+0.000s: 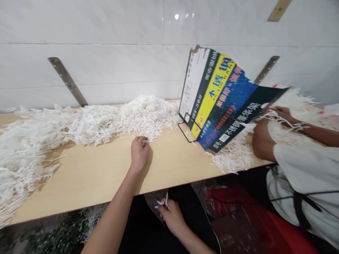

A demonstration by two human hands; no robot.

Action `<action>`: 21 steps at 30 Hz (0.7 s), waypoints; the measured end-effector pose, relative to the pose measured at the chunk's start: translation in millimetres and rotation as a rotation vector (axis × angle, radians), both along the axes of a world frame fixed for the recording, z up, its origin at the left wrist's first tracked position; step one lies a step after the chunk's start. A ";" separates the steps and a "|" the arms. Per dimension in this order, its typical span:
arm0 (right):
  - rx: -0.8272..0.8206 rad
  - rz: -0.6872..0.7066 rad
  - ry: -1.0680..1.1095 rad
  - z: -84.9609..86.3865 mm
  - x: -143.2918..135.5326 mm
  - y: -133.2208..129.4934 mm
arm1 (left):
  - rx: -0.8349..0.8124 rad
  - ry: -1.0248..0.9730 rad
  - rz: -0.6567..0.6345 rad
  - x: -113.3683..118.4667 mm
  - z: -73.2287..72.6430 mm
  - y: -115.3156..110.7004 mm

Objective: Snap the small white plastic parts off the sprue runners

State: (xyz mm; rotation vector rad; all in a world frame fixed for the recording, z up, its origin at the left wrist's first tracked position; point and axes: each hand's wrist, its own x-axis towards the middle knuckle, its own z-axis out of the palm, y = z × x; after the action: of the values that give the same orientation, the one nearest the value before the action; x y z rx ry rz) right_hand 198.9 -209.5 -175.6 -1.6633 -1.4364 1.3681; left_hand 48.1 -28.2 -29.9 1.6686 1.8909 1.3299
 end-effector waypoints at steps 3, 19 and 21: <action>-0.233 0.035 0.012 -7.5 -11.5 15.8 | -0.021 -0.065 0.043 -0.1 0.0 -4.2; -0.217 -0.514 0.278 -13.0 -6.5 24.6 | 0.048 -0.363 0.052 -0.8 5.9 -9.9; -0.126 -0.524 0.244 -17.0 -6.0 20.5 | 0.072 -0.357 0.044 -0.6 4.2 -9.9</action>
State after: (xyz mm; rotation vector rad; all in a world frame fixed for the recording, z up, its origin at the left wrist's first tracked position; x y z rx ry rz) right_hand 192.9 -189.0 -192.6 -1.7188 -0.7194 1.3131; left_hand 47.5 -38.1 -25.7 1.3168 1.6959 1.6067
